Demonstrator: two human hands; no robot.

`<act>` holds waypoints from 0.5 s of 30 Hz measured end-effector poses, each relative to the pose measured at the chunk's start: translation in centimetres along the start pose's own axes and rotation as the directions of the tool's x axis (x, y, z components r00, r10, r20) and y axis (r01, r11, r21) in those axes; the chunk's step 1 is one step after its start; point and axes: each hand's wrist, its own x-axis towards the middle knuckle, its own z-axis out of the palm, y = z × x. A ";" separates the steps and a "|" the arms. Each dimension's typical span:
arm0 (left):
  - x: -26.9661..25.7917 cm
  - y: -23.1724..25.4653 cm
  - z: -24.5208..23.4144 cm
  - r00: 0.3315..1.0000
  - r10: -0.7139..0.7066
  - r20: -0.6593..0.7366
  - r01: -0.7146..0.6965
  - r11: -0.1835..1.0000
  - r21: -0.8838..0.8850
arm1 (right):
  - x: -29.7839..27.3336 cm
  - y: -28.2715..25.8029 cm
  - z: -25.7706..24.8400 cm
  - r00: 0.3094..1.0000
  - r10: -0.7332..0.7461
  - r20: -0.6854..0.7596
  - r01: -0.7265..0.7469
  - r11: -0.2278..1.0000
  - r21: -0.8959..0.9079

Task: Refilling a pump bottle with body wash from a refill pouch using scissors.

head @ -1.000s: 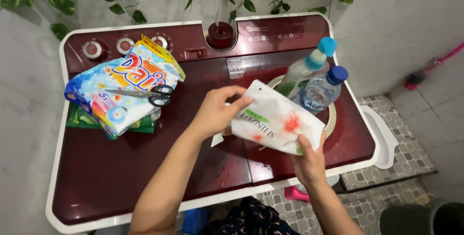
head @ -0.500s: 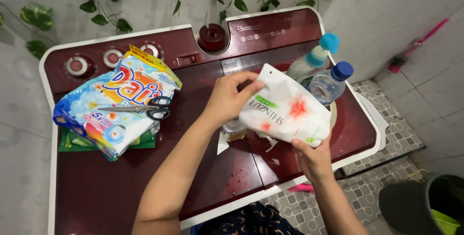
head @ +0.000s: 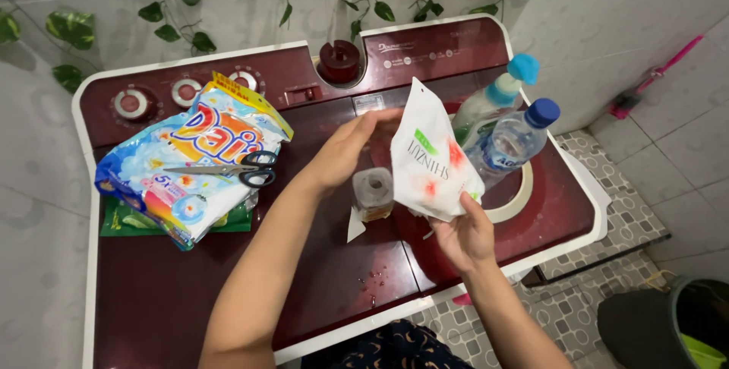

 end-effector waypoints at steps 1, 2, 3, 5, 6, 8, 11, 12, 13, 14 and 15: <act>-0.5 -1.5 -1.5 1.000 0.004 -0.008 -0.004 1.000 0.000 | 0.2 0.0 -0.2 1.000 0.008 0.004 -0.008 1.000 -0.001; -1.1 -3.0 -3.0 1.000 0.025 0.000 -0.024 0.966 0.259 | 0.4 0.1 -0.4 1.000 0.017 -0.003 -0.017 0.999 0.030; -1.7 -4.5 -4.6 0.999 0.041 0.013 -0.042 0.865 0.500 | 0.7 0.2 -0.6 1.000 0.026 -0.010 -0.026 0.998 0.062; -4.0 -3.5 -4.0 0.999 -0.016 0.040 -0.016 0.717 0.696 | 1.1 0.2 0.0 0.999 0.042 0.018 -0.043 0.997 0.059; -5.1 -2.9 -3.6 0.994 -0.088 0.061 -0.005 0.527 0.850 | 1.3 0.1 0.3 0.998 0.046 0.039 -0.049 0.997 0.057; -5.9 -3.5 -2.1 0.999 -0.049 0.010 0.018 0.548 0.836 | 2.0 0.3 0.0 0.996 0.072 0.047 -0.075 0.995 0.061; -6.7 -4.8 -0.5 0.995 0.032 -0.096 0.059 0.585 0.809 | 3.1 0.8 -1.4 0.993 0.105 0.048 -0.108 0.992 0.069; -7.0 -5.4 -0.1 0.985 0.073 -0.154 0.079 0.607 0.791 | 3.4 1.0 -2.0 0.992 0.117 0.038 -0.119 0.991 0.068; -7.3 -5.1 0.2 0.984 0.072 -0.163 0.086 0.604 0.792 | 3.7 1.0 -1.4 0.991 0.125 0.041 -0.128 0.989 0.071; -7.5 -4.8 0.5 0.982 0.068 -0.179 0.103 0.599 0.794 | 4.1 1.0 -0.8 0.990 0.124 0.059 -0.128 0.990 0.058; -7.8 -4.6 0.8 0.979 0.063 -0.195 0.120 0.593 0.796 | 4.4 1.0 -0.1 0.989 0.124 0.077 -0.127 0.991 0.045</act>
